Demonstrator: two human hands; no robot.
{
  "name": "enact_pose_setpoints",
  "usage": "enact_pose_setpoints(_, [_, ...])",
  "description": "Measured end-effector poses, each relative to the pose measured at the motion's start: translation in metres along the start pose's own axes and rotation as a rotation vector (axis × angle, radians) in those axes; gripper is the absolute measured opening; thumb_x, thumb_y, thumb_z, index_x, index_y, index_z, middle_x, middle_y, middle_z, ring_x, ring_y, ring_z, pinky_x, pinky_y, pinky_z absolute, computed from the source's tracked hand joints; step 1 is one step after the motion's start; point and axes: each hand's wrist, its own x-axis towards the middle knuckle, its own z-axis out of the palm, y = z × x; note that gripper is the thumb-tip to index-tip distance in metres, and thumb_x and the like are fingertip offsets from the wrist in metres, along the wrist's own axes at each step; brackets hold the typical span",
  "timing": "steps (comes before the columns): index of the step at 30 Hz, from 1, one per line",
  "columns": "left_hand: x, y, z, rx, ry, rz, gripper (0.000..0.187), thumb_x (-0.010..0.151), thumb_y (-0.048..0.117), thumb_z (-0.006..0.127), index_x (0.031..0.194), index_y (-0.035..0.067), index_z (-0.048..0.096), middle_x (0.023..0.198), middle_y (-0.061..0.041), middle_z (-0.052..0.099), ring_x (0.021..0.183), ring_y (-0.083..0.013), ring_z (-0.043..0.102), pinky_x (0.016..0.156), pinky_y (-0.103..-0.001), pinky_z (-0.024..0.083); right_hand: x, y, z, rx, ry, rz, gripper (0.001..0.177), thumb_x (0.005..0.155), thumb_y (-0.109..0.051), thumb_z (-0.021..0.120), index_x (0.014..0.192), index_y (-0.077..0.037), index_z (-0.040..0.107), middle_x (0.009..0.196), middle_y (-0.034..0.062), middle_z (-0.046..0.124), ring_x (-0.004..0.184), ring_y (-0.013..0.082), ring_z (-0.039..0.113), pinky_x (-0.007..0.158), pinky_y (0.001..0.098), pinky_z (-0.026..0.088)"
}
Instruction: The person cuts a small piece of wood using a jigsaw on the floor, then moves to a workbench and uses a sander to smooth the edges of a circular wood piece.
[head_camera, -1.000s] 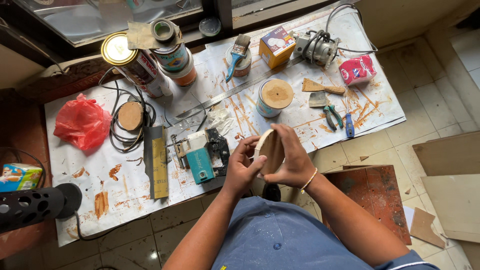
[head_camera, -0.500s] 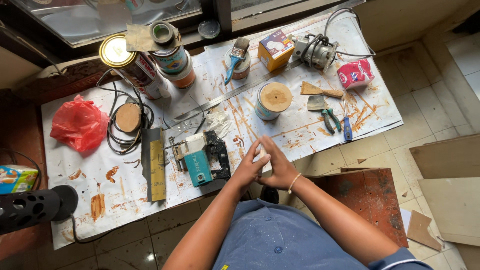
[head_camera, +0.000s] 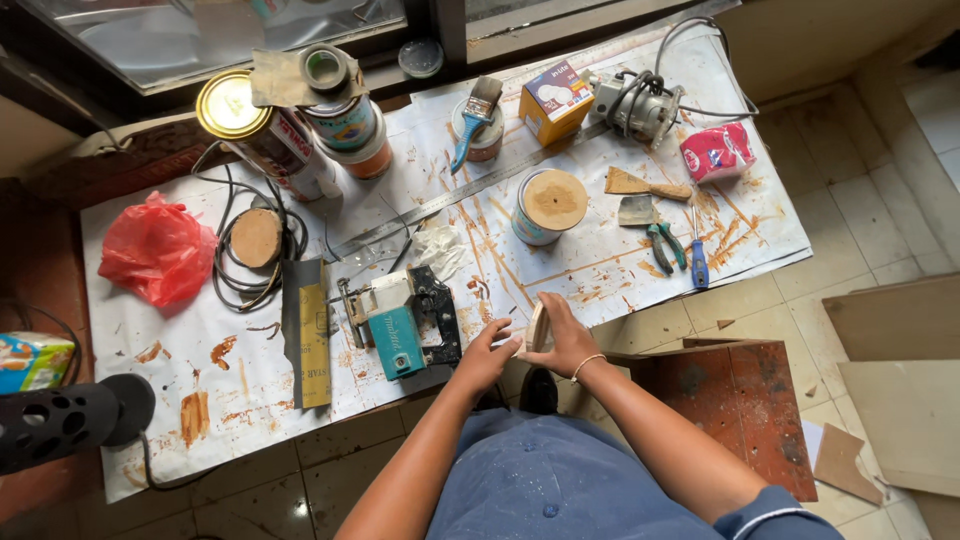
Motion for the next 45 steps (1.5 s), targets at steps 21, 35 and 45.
enact_pose_setpoints(21, [0.072, 0.008, -0.006, -0.378, 0.361, 0.144, 0.045, 0.098, 0.012, 0.065, 0.142, 0.007, 0.057, 0.133, -0.020, 0.057, 0.116, -0.0315, 0.058, 0.097, -0.044, 0.054, 0.189, -0.021, -0.142, -0.426, -0.163, -0.128, 0.148, 0.044, -0.070, 0.092, 0.163, -0.016, 0.022, 0.147, 0.0307, 0.041, 0.132, 0.0542, 0.049, 0.105, 0.0628, 0.046])
enact_pose_setpoints(35, [0.086, 0.061, 0.054, -0.830, 0.594, 0.397, 0.049, 0.090, -0.007, 0.062, 0.137, 0.006, 0.054, 0.112, -0.013, 0.071, 0.097, -0.0206, 0.071, 0.082, -0.039, 0.063, 0.273, 0.062, -0.209, -0.035, -0.276, 0.096, 0.134, 0.051, -0.046, 0.100, 0.161, -0.021, 0.029, 0.149, 0.0209, 0.047, 0.140, 0.0387, 0.048, 0.121, 0.0477, 0.036])
enact_pose_setpoints(45, [0.051, 0.121, 0.079, -0.759, 0.551, 0.525, 0.084, 0.079, -0.017, 0.066, 0.152, 0.008, 0.034, 0.133, -0.018, 0.062, 0.113, -0.0265, 0.066, 0.092, -0.040, 0.060, 0.252, 0.142, -0.146, 0.006, -0.158, -0.076, 0.112, 0.064, -0.036, 0.097, 0.155, -0.007, 0.040, 0.150, 0.0285, 0.048, 0.141, 0.0476, 0.043, 0.122, 0.0537, 0.033])
